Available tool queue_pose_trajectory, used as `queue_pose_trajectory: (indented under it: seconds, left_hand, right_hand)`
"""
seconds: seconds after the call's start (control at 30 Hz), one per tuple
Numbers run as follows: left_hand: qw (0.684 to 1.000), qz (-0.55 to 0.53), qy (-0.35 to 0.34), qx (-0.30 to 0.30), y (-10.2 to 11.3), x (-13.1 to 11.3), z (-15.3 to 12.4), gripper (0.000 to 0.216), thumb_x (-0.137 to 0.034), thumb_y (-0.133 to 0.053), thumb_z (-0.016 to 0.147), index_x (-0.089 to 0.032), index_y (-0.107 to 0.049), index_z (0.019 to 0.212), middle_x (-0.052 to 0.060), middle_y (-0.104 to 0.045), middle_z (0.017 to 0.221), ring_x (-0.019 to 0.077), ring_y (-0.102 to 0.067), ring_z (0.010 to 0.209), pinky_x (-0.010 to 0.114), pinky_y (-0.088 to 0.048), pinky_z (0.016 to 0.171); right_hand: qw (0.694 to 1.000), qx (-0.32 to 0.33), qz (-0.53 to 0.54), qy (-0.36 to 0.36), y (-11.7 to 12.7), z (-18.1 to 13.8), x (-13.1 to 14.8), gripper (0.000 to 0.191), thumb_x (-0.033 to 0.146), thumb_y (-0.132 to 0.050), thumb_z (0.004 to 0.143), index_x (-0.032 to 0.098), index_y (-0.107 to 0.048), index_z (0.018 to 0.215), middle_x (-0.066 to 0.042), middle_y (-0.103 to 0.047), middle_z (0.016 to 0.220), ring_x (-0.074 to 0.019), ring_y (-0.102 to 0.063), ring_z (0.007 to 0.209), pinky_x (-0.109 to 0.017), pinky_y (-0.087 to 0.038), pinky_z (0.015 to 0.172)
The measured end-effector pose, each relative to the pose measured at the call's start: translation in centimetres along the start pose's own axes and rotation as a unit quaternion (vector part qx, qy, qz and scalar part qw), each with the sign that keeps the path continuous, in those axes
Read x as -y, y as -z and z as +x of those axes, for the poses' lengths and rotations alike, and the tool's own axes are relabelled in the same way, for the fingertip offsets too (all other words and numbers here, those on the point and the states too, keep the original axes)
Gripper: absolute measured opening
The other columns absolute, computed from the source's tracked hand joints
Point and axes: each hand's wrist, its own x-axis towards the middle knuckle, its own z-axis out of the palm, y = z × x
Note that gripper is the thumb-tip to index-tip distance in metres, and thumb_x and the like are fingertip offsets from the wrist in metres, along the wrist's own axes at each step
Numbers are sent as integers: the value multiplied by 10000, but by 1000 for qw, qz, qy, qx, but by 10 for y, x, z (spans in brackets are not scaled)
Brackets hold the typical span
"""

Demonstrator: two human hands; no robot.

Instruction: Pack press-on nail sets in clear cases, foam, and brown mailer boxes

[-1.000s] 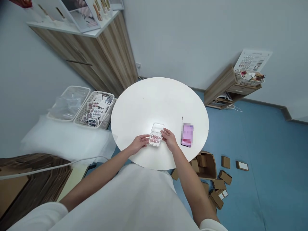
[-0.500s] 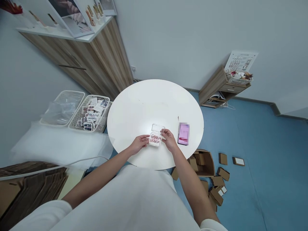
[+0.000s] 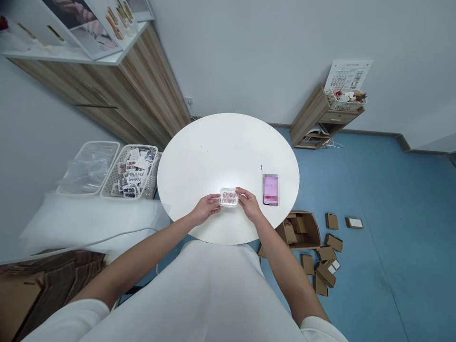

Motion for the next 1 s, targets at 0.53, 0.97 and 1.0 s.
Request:
queue_pose_trajectory:
  seconds: [0.53,0.97,1.0]
  left_hand:
    - [994,73,-68,-49,-5,-1,1,426,-279,-735,607,-149,-543,965,65,-604,888,141,-596,762,373,-479,773]
    - [984,135,-85,-73,-6,2,-1,427,-332,-707,624,-159,-563,986,41,-600,820,125,-587,702,298,-461,701]
    - [985,132,-87,-73,-6,2,-1,427,-331,-711,619,-158,-564,981,38,-599,812,121,-585,689,297,-460,697]
  right_hand:
    - [995,-45,-78,-37,-13,-15,-3,438,360,-662,646,259,-542,1055,-46,-557,1107,-169,-572,923,-329,-504,770]
    - [992,-76,-91,-50,-8,-16,-1,400,361,-716,580,217,-583,929,14,-590,714,-128,-578,694,-321,-511,698]
    - [992,-76,-90,-50,-8,-16,-2,399,362,-715,581,217,-582,928,14,-591,715,-126,-578,691,-321,-510,698]
